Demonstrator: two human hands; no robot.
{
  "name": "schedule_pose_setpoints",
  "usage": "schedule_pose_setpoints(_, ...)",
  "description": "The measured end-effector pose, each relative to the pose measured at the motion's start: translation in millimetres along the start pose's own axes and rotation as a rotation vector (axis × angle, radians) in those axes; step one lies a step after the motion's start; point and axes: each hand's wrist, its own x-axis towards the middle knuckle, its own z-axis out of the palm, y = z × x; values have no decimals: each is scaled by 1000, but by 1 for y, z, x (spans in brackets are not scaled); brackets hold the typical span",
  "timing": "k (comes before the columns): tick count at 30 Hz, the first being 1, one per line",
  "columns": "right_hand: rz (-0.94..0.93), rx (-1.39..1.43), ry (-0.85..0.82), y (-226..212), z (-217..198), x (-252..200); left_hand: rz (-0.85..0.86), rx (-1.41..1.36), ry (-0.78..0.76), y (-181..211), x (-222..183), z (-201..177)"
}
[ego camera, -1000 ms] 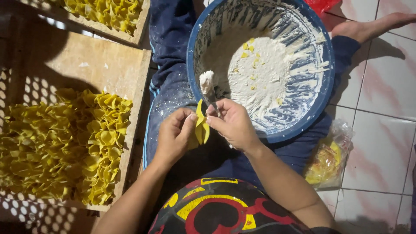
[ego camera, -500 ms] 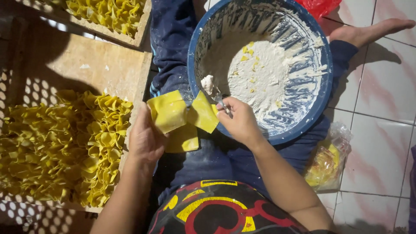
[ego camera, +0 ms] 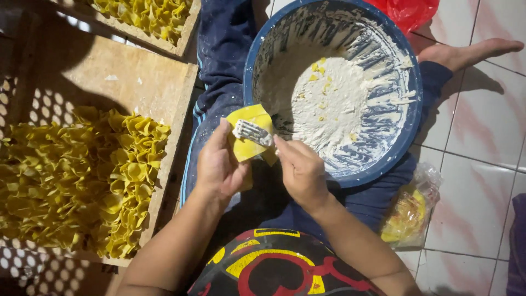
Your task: Assembling wontons by placing filling on square wrappers and folding them into shape.
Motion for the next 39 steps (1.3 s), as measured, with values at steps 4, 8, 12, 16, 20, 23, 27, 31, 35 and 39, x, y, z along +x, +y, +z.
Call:
schedule_pose_setpoints(4, -41, -85, 19, 11, -8, -3, 50, 8, -18, 23, -7, 4)
schedule_pose_setpoints(8, 22, 14, 1, 11, -15, 0, 130, 81, -25, 34, -21, 15)
schedule_pose_setpoints(12, -18, 98, 3, 5, -12, 10, 77, 206, -65, 31, -46, 39)
schedule_pose_setpoints(16, -100, 96, 49, 7, -7, 21, 21, 261, -126, 23, -40, 26)
schedule_pose_setpoints(20, 64, 151, 78, 16, -14, 26, 136, 284, -191, 29, -39, 27)
schedule_pose_setpoints(23, 150, 87, 46, 33, -20, 21, 182, 293, -245, 32, -22, 4)
schedule_pose_setpoints(27, 255, -84, -180, 61, -45, 30, 236, 310, -289, 49, -26, 5)
schedule_pose_setpoints(31, 520, -543, -572, 101, -38, 43, 161, 137, -163, 54, -42, 19)
schedule_pose_setpoints(35, 448, -684, -662, 141, -8, 46, 172, 223, -166, 48, -28, 0)
schedule_pose_setpoints(39, 240, -743, -609, 158, 22, 43, 176, 227, -174, 46, -35, 13)
